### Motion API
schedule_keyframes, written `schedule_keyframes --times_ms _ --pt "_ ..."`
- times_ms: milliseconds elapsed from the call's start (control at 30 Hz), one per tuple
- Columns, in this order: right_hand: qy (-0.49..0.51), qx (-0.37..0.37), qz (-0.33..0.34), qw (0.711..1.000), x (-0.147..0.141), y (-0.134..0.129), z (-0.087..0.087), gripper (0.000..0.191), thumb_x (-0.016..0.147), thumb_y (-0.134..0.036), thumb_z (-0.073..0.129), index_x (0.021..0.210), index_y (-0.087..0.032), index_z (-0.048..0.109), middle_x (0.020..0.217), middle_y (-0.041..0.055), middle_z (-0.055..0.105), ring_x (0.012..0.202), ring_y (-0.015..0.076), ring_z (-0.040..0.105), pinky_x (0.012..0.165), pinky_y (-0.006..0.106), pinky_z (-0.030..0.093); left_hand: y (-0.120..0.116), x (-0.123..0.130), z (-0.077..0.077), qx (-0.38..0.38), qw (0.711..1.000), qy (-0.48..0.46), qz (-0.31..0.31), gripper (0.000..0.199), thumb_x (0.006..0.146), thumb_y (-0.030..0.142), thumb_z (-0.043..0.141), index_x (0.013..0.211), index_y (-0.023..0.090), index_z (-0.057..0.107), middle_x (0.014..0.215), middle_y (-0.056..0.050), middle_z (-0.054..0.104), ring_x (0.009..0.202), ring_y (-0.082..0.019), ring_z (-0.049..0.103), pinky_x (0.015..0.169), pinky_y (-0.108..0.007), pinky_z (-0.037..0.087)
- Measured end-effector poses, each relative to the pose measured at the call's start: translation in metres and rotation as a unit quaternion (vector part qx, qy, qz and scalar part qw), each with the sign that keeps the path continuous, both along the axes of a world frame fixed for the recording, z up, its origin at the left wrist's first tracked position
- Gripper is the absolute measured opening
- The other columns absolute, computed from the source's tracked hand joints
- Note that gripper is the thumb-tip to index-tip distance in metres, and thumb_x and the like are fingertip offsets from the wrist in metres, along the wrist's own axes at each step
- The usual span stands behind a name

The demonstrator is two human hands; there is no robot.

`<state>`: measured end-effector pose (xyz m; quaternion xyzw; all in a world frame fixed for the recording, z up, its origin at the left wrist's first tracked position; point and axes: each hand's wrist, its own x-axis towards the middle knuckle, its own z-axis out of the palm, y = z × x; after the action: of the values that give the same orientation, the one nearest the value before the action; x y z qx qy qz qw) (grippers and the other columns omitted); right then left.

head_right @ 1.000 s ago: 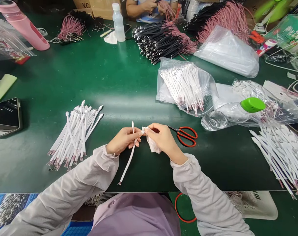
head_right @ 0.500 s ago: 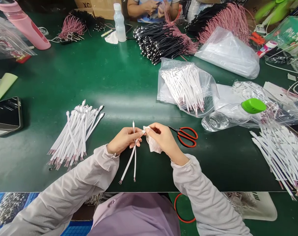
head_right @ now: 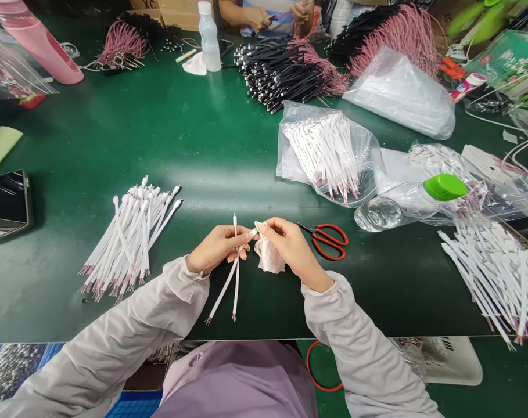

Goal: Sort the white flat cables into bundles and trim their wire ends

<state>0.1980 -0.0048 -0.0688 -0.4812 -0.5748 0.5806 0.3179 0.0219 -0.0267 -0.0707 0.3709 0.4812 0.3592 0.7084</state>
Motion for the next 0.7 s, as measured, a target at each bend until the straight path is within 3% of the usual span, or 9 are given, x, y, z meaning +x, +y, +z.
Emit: schedule_keyframes --times_ms 200,400,533,700 --pt "-0.056 0.053 0.007 0.997 -0.006 -0.002 -0.001 0.028 0.085 -0.046 0.058 0.075 -0.02 0.056 0.068 -0.0018 0.054 0.062 0.0129 0.046 0.059 0.026 0.037 -0.001 -0.001 0.0 0.017 1.0 0.011 -0.018 0.021 0.082 0.03 0.068 0.08 0.009 0.071 0.06 -0.001 0.059 0.046 -0.007 0.057 0.037 -0.015 0.031" --pt "-0.159 0.093 -0.055 0.981 -0.012 0.004 -0.004 0.029 0.085 -0.041 0.055 0.066 -0.02 0.05 0.061 -0.0035 0.048 0.058 0.0122 0.041 0.055 0.027 0.032 -0.001 0.0 -0.001 0.046 0.997 0.048 -0.045 0.021 0.085 0.029 0.064 0.082 0.01 0.072 0.054 0.0 0.061 0.038 -0.004 0.049 0.04 -0.016 0.034" --pt "-0.094 0.063 -0.1 0.989 -0.002 0.008 -0.007 0.031 0.082 -0.047 0.06 0.071 -0.019 0.059 0.063 -0.0021 0.051 0.06 0.0128 0.045 0.056 0.026 0.034 -0.002 0.001 -0.002 0.047 0.997 0.051 -0.028 0.022 0.087 0.029 0.061 0.087 0.011 0.074 0.054 0.0 0.062 0.04 -0.004 0.051 0.042 -0.015 0.036" --pt "-0.012 0.061 -0.057 0.996 -0.001 0.004 -0.005 0.032 0.082 -0.051 0.062 0.078 -0.019 0.064 0.07 -0.0004 0.057 0.064 0.0135 0.051 0.059 0.026 0.038 -0.002 0.004 -0.002 0.026 0.999 0.024 -0.006 0.02 0.082 0.03 0.067 0.082 0.011 0.072 0.063 -0.001 0.063 0.057 -0.011 0.065 0.046 -0.016 0.045"
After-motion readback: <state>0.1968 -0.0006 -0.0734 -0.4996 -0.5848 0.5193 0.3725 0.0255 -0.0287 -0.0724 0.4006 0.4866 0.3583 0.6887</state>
